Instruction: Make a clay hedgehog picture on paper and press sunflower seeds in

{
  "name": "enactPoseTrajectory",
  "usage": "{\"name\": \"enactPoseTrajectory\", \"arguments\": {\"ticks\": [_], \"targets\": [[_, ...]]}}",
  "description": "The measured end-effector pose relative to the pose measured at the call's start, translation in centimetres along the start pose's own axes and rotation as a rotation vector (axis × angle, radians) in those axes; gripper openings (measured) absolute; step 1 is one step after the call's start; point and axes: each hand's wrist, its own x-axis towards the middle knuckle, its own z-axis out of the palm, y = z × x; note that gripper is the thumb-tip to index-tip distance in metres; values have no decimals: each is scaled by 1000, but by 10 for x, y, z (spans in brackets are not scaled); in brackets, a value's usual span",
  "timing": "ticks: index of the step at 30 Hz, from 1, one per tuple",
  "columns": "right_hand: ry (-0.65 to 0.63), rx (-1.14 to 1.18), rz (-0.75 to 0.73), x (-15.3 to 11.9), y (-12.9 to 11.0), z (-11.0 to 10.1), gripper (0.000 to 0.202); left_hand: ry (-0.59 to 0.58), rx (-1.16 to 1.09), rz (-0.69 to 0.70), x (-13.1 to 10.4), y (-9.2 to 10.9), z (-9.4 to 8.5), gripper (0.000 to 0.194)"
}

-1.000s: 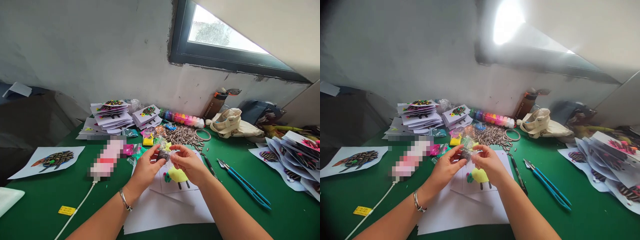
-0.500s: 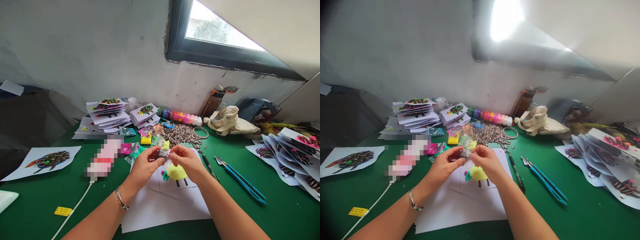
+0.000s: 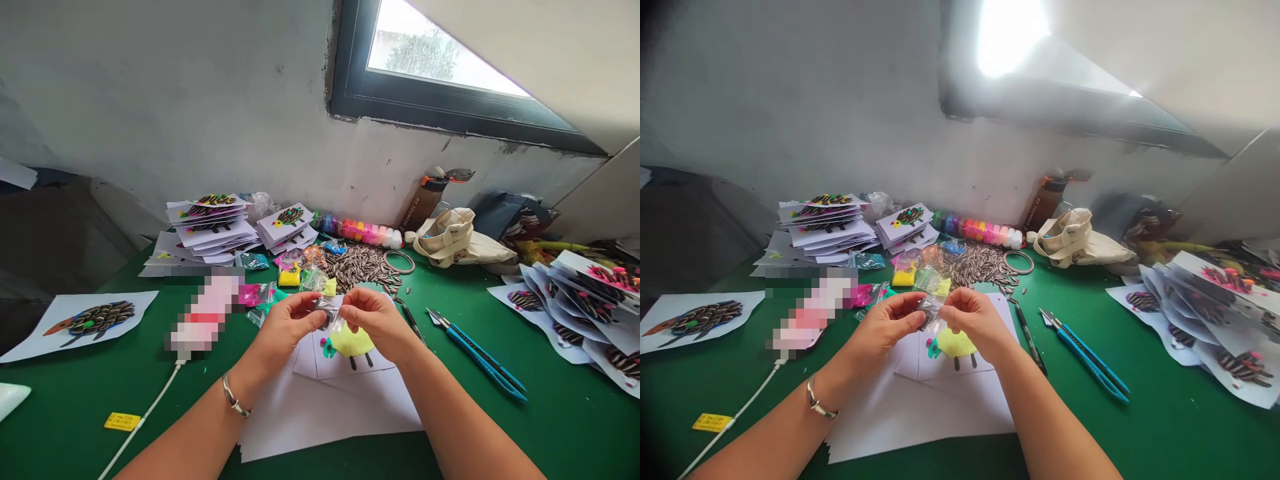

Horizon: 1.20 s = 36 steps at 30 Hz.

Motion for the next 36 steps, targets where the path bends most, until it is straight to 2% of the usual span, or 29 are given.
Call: {"name": "enactPoseTrajectory", "arguments": {"ticks": [9,17,24,31,36], "targets": [[-56,78,-28,-3,-5,-3,19,4,-75,-50,-3,3,0,49],[74,-67,-47,-1,-1,3,24,0,-56,0,-2,0,0,51],[70,13,-45,-1,-1,4,20,49,-53,20,-2,1,2,51],[114,-79,2,-2,-2,4,29,17,100,30,-6,3,4,49],[80,-36,-8,-2,-1,4,22,65,146,28,-5,5,6,50]]}}
